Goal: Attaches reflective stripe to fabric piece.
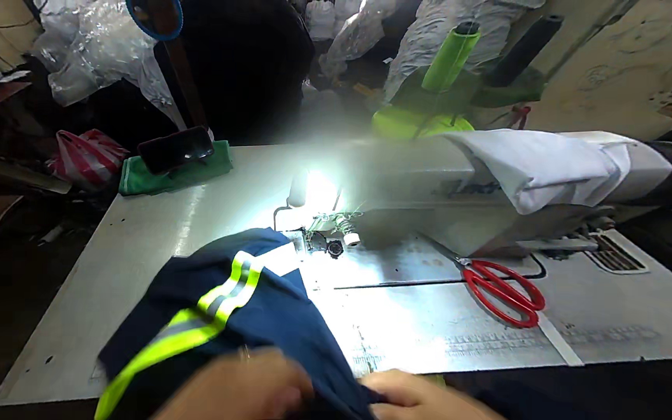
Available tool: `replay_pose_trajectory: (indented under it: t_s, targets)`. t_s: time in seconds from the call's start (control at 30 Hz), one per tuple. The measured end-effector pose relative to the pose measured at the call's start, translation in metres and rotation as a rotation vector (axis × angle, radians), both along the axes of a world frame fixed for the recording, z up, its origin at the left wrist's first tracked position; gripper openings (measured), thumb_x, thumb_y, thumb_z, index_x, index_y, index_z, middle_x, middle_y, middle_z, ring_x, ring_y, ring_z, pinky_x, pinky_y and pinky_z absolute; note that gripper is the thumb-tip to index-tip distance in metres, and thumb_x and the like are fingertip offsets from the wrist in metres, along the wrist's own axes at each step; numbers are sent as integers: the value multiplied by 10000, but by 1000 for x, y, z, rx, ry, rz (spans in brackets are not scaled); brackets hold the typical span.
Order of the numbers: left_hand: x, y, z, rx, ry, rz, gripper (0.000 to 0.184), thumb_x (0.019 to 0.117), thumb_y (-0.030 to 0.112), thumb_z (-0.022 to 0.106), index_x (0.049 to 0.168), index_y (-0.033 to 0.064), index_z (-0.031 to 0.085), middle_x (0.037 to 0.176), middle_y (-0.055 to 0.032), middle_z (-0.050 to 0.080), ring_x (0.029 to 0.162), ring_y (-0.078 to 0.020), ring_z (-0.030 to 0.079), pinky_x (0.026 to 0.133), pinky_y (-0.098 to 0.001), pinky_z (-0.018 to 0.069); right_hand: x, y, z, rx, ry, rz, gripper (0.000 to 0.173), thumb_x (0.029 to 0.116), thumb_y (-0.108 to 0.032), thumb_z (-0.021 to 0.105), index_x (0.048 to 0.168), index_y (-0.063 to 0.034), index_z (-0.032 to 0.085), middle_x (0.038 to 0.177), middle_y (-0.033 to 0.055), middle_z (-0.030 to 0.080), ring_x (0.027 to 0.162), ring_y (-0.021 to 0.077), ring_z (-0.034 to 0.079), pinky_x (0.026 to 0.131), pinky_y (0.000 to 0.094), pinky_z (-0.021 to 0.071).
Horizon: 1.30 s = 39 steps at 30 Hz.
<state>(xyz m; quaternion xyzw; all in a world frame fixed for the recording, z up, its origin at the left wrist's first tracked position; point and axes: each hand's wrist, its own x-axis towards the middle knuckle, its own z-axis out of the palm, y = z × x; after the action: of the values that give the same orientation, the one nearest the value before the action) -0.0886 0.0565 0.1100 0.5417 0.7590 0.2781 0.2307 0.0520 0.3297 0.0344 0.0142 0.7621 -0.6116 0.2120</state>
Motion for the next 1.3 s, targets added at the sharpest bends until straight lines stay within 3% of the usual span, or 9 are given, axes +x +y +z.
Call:
replay_pose_trajectory:
  t_s: [0.07, 0.13, 0.2, 0.3, 0.43, 0.53, 0.63, 0.73, 1.3]
  targets:
    - [-50, 17, -25, 122, 313, 229, 290, 1012, 77, 507, 1182, 136, 734, 1108, -54, 737, 1013, -220, 721, 863, -468, 604, 0, 74, 14, 303, 34, 215, 310, 1035, -285, 577, 941, -25, 718, 779, 76, 679, 726, 155, 647, 686, 399, 531]
    - [-86, 27, -56, 2, 316, 273, 391, 997, 41, 493, 1292, 174, 710, 1330, -17, 686, 1269, -213, 625, 1073, -500, 490, -4, 123, 36, 679, -36, 145, 366, 1053, -280, 555, 973, 47, 698, 843, 222, 671, 815, 346, 661, 765, 556, 512]
    - [-90, 33, -83, -98, 235, 252, 373, 1055, 197, 483, 1385, 184, 657, 1511, -4, 559, 1439, -219, 475, 1187, -536, 349, -9, 132, 47, 1073, -41, -150, 329, 1057, -246, 564, 1131, 43, 703, 1084, 318, 675, 1063, 497, 644, 927, 704, 463]
    - [-54, 33, -105, -133, 378, 349, 542, 1012, 476, 507, 1489, 225, 559, 1594, 23, 461, 1497, -263, 390, 1185, -659, 249, -22, 90, 36, 1365, 409, -460, 335, 982, -174, 631, 1280, -34, 698, 1236, 280, 667, 1154, 534, 622, 926, 759, 454]
    - [-24, 28, -92, -180, 428, 440, 530, 999, 412, 568, 1474, 178, 578, 1607, -67, 438, 1479, -355, 408, 1153, -758, 162, -52, 6, 6, 1235, 680, -455, 349, 987, -258, 568, 1258, -117, 737, 1282, 137, 704, 1236, 360, 651, 1062, 635, 466]
    - [-27, 58, -107, 53, 535, 528, 337, 1008, 274, 526, 1259, 187, 732, 1449, -25, 615, 1346, -235, 579, 1101, -553, 453, -67, -22, -28, 1180, 609, -405, 427, 1016, -359, 514, 1335, -147, 702, 1400, 96, 653, 1348, 301, 582, 1131, 599, 417]
    - [-33, 91, -110, -63, 374, 425, 450, 1080, 277, 413, 1480, 131, 560, 1567, -23, 496, 1462, -177, 445, 1226, -493, 310, -70, -28, -48, 1196, 522, -386, 519, 1020, -418, 475, 1436, -145, 621, 1506, 104, 565, 1428, 307, 499, 1161, 608, 366]
    - [-41, 102, -115, -127, 339, 422, 503, 1080, 324, 372, 1532, 139, 494, 1622, -11, 419, 1508, -171, 366, 1255, -474, 240, -67, -24, -54, 1241, 537, -411, 539, 1033, -445, 417, 1453, -164, 607, 1517, 85, 557, 1433, 288, 495, 1166, 597, 366]
    - [-74, 118, -119, -110, 407, 397, 546, 1075, 344, 318, 1564, 135, 445, 1664, 1, 341, 1543, -140, 282, 1261, -449, 214, -91, -21, -51, 1293, 462, -451, 527, 1055, -419, 398, 1480, -164, 577, 1556, 72, 515, 1468, 276, 447, 1192, 658, 266]
